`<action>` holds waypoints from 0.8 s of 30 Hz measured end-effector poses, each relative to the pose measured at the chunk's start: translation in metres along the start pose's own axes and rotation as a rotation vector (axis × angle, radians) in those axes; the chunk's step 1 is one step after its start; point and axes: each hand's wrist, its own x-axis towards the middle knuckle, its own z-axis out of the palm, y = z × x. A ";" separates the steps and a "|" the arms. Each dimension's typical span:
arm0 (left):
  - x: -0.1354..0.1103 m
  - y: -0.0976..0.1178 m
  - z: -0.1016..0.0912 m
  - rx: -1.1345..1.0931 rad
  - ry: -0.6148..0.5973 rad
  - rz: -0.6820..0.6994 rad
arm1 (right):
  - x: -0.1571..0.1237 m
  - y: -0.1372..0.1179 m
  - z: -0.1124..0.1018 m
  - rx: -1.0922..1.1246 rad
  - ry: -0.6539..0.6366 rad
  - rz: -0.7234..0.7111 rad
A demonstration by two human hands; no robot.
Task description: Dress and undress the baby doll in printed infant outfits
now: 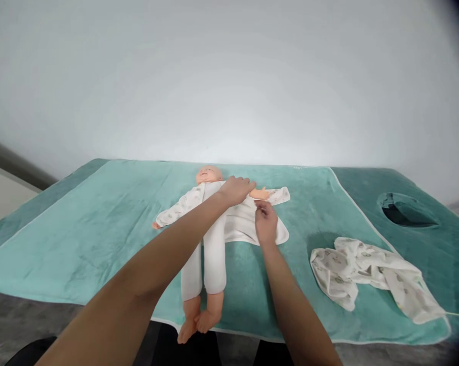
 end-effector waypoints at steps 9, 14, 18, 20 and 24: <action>-0.007 -0.012 0.013 0.019 0.063 -0.094 | 0.056 0.016 -0.020 -0.634 -0.152 0.095; -0.009 -0.015 0.017 0.034 -0.012 -0.054 | 0.062 0.023 -0.042 0.084 -0.041 0.203; -0.004 -0.004 0.029 0.089 -0.043 -0.031 | 0.061 -0.002 -0.048 0.587 -0.054 0.296; 0.002 0.005 0.035 0.091 -0.030 -0.063 | 0.058 -0.016 -0.046 0.646 -0.114 0.304; 0.016 0.020 0.049 -0.048 0.054 -0.234 | 0.050 -0.029 -0.042 0.661 -0.166 0.273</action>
